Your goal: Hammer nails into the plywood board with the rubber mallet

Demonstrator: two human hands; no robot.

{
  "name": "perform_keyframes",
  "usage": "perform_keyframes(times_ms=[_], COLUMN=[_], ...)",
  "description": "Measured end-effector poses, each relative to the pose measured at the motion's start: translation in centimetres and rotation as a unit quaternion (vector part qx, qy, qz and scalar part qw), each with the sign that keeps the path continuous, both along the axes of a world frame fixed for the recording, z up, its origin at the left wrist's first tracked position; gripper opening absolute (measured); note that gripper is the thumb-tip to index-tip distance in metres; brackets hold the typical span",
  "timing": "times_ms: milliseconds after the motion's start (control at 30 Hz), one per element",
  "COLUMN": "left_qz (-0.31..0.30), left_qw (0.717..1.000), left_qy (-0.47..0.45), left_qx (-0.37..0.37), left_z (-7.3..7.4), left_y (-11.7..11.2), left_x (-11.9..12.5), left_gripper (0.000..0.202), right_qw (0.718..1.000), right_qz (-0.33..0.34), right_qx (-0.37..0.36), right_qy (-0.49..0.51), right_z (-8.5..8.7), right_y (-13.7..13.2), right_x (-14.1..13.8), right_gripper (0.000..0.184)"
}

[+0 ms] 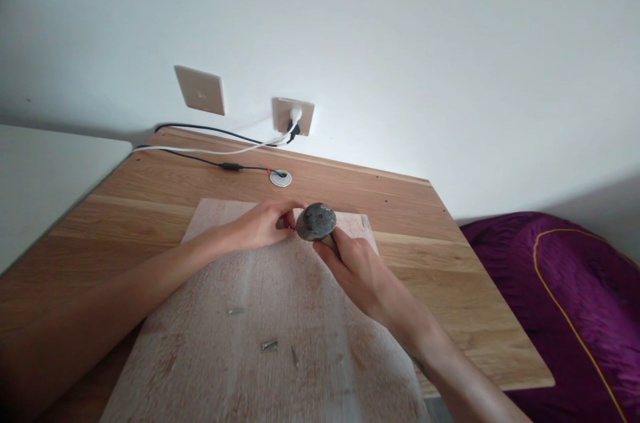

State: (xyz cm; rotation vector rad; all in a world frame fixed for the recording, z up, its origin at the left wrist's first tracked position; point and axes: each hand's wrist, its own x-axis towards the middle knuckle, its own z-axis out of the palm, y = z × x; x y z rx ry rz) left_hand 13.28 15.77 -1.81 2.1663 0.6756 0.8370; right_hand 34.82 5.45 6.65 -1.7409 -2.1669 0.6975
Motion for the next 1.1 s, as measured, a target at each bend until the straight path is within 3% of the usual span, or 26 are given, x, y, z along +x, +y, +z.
perform_keyframes(times_ms=[167,367,1100], left_qz=[-0.008,-0.008,-0.026], left_qw=[1.000,1.000,1.000], left_qy=[-0.006,0.002,-0.006], left_qx=[-0.001,0.006,-0.009], left_z=[0.18,0.11,0.25], left_y=[-0.13,-0.07,-0.09], left_x=[-0.06,-0.09,-0.23], left_gripper=[0.049,0.054,0.045], right_qw=[0.999,1.000,1.000], right_qz=[0.030,0.006,0.019], right_qx=[-0.010,0.007,-0.024], right_qy=[-0.010,-0.001,0.007], right_z=[-0.50,0.03,-0.67], right_y=[0.07,-0.03,0.04], right_x=[0.10,-0.01,-0.03], right_gripper=[0.028,0.033,0.029])
